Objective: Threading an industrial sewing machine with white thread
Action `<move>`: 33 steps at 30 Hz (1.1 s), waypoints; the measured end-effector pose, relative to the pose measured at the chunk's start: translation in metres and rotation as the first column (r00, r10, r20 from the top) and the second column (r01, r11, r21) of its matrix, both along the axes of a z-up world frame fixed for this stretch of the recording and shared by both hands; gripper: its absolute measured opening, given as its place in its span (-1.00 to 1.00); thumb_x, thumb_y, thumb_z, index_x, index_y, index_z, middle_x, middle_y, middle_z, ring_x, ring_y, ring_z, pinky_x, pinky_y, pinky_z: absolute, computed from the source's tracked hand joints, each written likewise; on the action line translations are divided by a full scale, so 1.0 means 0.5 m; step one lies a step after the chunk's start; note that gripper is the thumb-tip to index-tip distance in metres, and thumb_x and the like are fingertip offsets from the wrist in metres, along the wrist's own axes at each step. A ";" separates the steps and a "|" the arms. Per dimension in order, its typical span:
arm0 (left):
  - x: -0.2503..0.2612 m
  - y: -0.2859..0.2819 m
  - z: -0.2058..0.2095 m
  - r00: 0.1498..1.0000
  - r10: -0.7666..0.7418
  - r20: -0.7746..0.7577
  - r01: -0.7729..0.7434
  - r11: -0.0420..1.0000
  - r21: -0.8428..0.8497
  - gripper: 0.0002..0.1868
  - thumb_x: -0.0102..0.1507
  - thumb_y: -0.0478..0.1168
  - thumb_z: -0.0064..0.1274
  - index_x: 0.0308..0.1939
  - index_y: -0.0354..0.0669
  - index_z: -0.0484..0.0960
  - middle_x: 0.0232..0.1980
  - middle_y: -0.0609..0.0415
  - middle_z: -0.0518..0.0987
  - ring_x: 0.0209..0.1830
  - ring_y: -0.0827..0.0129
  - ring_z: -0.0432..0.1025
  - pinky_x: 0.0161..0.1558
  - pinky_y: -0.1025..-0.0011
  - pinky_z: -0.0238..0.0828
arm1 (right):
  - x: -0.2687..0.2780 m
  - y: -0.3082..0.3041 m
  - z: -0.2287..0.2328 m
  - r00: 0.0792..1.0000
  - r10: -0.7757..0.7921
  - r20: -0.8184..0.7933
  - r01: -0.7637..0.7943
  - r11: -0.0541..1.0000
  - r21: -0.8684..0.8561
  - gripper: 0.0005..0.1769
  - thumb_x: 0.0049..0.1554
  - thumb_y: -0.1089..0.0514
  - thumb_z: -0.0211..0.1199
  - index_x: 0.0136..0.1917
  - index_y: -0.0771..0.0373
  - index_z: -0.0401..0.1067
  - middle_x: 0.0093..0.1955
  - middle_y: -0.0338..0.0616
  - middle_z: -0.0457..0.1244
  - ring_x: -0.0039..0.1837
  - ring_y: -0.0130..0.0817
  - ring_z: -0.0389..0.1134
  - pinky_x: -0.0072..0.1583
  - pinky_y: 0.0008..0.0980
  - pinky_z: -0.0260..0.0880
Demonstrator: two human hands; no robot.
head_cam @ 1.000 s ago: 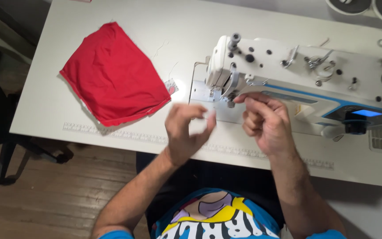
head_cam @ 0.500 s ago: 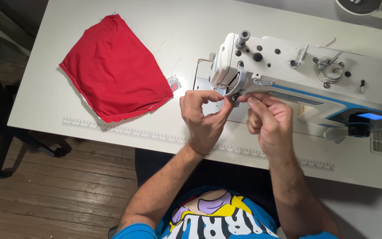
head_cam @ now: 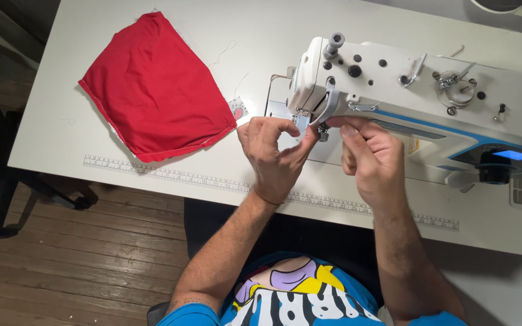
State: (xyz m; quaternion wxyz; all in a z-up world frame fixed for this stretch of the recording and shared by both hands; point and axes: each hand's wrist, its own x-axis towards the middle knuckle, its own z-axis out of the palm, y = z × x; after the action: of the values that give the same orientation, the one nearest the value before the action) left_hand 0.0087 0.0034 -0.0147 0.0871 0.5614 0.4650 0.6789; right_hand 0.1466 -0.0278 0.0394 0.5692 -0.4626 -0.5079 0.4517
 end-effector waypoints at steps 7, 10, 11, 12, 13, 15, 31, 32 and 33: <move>0.001 0.001 -0.010 0.997 0.048 -0.066 -0.045 0.998 0.049 -0.69 0.10 -0.27 0.35 -0.42 0.13 0.45 -0.54 0.38 0.50 -0.37 0.40 0.36 -0.02 0.29 0.18 | -0.009 0.000 0.019 0.961 -0.053 0.273 0.027 0.995 0.100 -0.75 0.37 0.28 0.03 0.07 0.44 0.50 -0.57 -0.21 -0.12 -0.49 -0.52 -0.07 -0.39 -0.52 0.06; 0.003 0.005 -0.010 0.996 0.065 -0.068 -0.060 0.996 0.061 -0.67 0.10 -0.26 0.36 -0.45 0.14 0.43 -0.55 0.39 0.48 -0.39 0.39 0.38 -0.03 0.30 0.19 | -0.007 0.006 0.012 0.956 -0.055 0.288 0.024 0.994 0.110 -0.75 0.38 0.27 0.03 0.09 0.43 0.50 -0.56 -0.20 -0.12 -0.49 -0.50 -0.06 -0.39 -0.51 0.09; 0.002 0.003 -0.010 0.995 0.073 -0.072 -0.068 0.996 0.064 -0.66 0.10 -0.26 0.35 -0.46 0.14 0.42 -0.56 0.39 0.47 -0.40 0.39 0.38 -0.03 0.30 0.20 | -0.008 0.006 0.008 0.955 -0.048 0.293 0.018 0.994 0.104 -0.75 0.38 0.26 0.03 0.09 0.42 0.51 -0.56 -0.21 -0.13 -0.48 -0.50 -0.06 -0.39 -0.51 0.10; 0.002 0.002 -0.010 0.995 0.074 -0.072 -0.070 0.996 0.062 -0.66 0.10 -0.26 0.35 -0.46 0.14 0.42 -0.56 0.39 0.47 -0.40 0.39 0.38 -0.03 0.30 0.20 | -0.009 0.007 0.007 0.955 -0.046 0.294 0.016 0.995 0.102 -0.75 0.38 0.26 0.03 0.09 0.42 0.51 -0.56 -0.21 -0.13 -0.48 -0.50 -0.06 -0.39 -0.51 0.10; 0.002 0.000 -0.011 0.994 0.077 -0.074 -0.072 0.995 0.063 -0.66 0.10 -0.26 0.36 -0.46 0.13 0.42 -0.56 0.39 0.47 -0.40 0.39 0.38 -0.03 0.30 0.20 | -0.011 0.007 0.006 0.954 -0.045 0.296 0.013 0.994 0.108 -0.74 0.38 0.26 0.03 0.12 0.44 0.50 -0.55 -0.21 -0.13 -0.47 -0.50 -0.07 -0.38 -0.50 0.11; 0.004 0.003 -0.010 0.994 0.083 -0.074 -0.078 0.995 0.070 -0.66 0.10 -0.25 0.36 -0.47 0.13 0.42 -0.55 0.39 0.47 -0.40 0.40 0.38 -0.03 0.30 0.20 | -0.014 0.011 0.014 0.953 -0.043 0.301 0.007 0.993 0.120 -0.73 0.39 0.27 0.02 0.14 0.46 0.50 -0.55 -0.20 -0.14 -0.46 -0.50 -0.07 -0.37 -0.49 0.11; -0.035 -0.059 0.032 0.987 -0.053 -0.154 0.093 0.961 0.261 -0.71 0.19 -0.31 0.38 -0.20 -0.06 0.52 -0.23 0.14 0.63 -0.27 0.32 0.49 -0.07 0.36 0.39 | 0.032 -0.124 0.139 0.765 -0.219 0.605 0.148 0.975 0.165 -0.75 0.33 0.23 0.06 0.05 0.29 0.58 -0.55 -0.23 0.04 -0.43 -0.52 -0.04 -0.29 -0.52 0.06; -0.039 -0.076 0.059 0.962 -0.057 -0.265 0.140 0.942 0.304 -0.67 0.31 -0.40 0.30 0.09 -0.20 0.54 0.04 -0.04 0.69 -0.09 0.30 0.55 0.02 0.43 0.45 | 0.033 -0.142 0.146 0.738 -0.222 0.637 0.157 0.975 0.157 -0.75 0.35 0.20 0.04 0.06 0.25 0.55 -0.48 -0.36 0.04 -0.42 -0.61 -0.07 -0.27 -0.59 -0.05; -0.038 -0.082 0.076 0.960 -0.062 -0.272 0.147 0.942 0.303 -0.67 0.31 -0.40 0.30 0.09 -0.20 0.54 0.04 -0.04 0.69 -0.09 0.30 0.55 0.02 0.43 0.45 | 0.031 -0.151 0.152 0.741 -0.226 0.632 0.164 0.974 0.156 -0.75 0.35 0.20 0.04 0.06 0.25 0.55 -0.48 -0.36 0.04 -0.42 -0.61 -0.07 -0.27 -0.59 -0.05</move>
State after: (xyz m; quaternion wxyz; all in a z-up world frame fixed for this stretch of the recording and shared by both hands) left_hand -0.0104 -0.0378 0.0233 -0.0302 0.6759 0.3254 0.6606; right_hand 0.1622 -0.1031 0.1154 0.4237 -0.6140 -0.6413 0.1795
